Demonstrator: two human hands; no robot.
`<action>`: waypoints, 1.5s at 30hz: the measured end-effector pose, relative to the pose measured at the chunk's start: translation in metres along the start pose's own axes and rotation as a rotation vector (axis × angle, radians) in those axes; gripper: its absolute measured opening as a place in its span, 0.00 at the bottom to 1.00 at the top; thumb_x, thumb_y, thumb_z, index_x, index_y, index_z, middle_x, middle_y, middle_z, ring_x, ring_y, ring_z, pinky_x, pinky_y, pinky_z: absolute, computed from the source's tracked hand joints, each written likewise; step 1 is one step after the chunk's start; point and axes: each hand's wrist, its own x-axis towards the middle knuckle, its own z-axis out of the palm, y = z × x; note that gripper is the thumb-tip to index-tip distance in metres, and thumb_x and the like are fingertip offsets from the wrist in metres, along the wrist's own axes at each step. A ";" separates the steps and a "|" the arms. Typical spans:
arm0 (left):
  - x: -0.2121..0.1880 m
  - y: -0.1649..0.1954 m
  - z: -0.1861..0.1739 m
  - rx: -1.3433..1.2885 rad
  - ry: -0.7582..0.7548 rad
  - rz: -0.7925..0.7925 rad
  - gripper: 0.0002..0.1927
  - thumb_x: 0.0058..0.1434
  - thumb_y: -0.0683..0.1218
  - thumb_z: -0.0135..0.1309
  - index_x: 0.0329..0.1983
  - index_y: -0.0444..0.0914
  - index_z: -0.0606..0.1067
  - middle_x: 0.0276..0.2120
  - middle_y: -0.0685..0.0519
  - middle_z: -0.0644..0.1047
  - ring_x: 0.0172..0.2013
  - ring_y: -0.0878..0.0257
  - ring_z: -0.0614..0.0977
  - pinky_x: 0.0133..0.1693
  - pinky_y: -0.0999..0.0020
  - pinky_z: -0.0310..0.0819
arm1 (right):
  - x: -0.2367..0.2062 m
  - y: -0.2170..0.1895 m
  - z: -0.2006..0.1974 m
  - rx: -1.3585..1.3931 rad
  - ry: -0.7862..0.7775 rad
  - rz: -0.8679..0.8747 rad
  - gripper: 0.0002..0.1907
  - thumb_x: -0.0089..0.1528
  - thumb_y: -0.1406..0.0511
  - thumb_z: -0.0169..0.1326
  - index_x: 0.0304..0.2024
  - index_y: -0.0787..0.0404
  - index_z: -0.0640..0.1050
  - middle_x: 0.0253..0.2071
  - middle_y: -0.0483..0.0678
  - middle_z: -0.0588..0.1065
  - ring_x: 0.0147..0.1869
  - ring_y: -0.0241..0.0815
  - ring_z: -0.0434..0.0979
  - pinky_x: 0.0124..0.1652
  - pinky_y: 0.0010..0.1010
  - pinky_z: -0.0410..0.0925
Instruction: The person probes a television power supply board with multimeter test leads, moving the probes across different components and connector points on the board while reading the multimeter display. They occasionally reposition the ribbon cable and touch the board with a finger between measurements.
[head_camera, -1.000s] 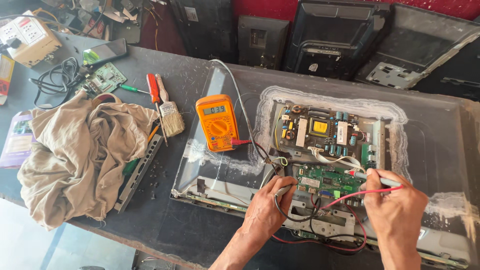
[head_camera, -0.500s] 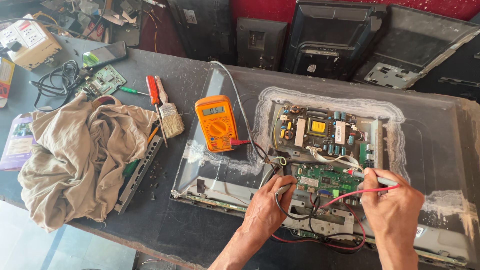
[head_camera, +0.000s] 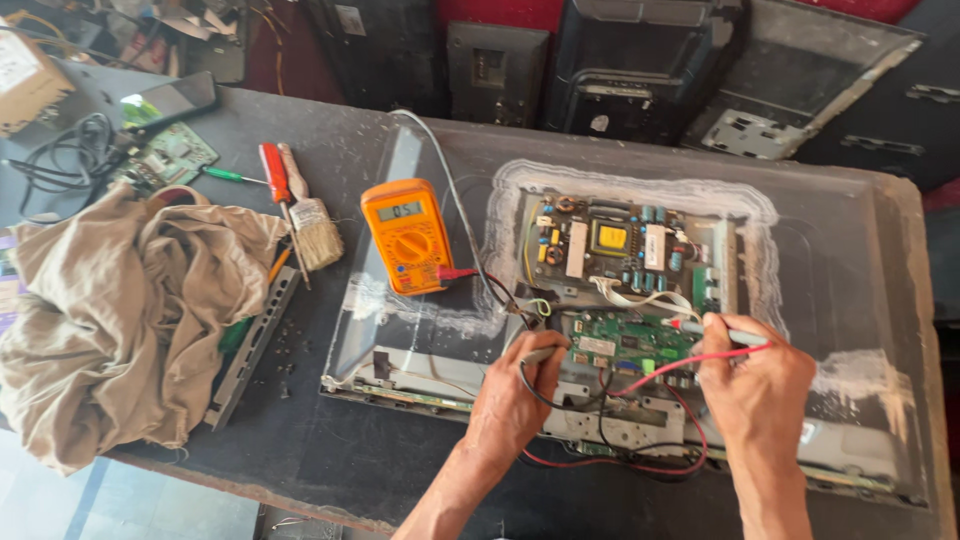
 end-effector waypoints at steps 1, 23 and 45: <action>0.000 0.000 0.000 -0.018 0.000 -0.024 0.06 0.69 0.39 0.53 0.47 0.36 0.74 0.41 0.45 0.78 0.39 0.42 0.81 0.39 0.55 0.76 | 0.000 0.000 0.000 0.012 0.002 0.009 0.10 0.69 0.66 0.58 0.41 0.69 0.82 0.28 0.52 0.79 0.28 0.40 0.80 0.34 0.31 0.70; -0.010 -0.006 0.004 -0.020 -0.005 -0.052 0.07 0.68 0.38 0.52 0.48 0.34 0.75 0.43 0.47 0.79 0.37 0.46 0.83 0.37 0.57 0.76 | -0.005 0.008 -0.003 0.096 0.027 0.035 0.09 0.70 0.67 0.56 0.43 0.69 0.82 0.29 0.51 0.80 0.31 0.37 0.81 0.35 0.28 0.72; -0.014 -0.006 0.005 -0.045 -0.002 -0.074 0.09 0.68 0.38 0.53 0.50 0.36 0.75 0.38 0.46 0.80 0.28 0.50 0.82 0.30 0.60 0.75 | -0.005 0.002 -0.004 0.078 0.025 0.059 0.10 0.70 0.67 0.57 0.41 0.70 0.82 0.27 0.51 0.80 0.28 0.37 0.81 0.33 0.28 0.71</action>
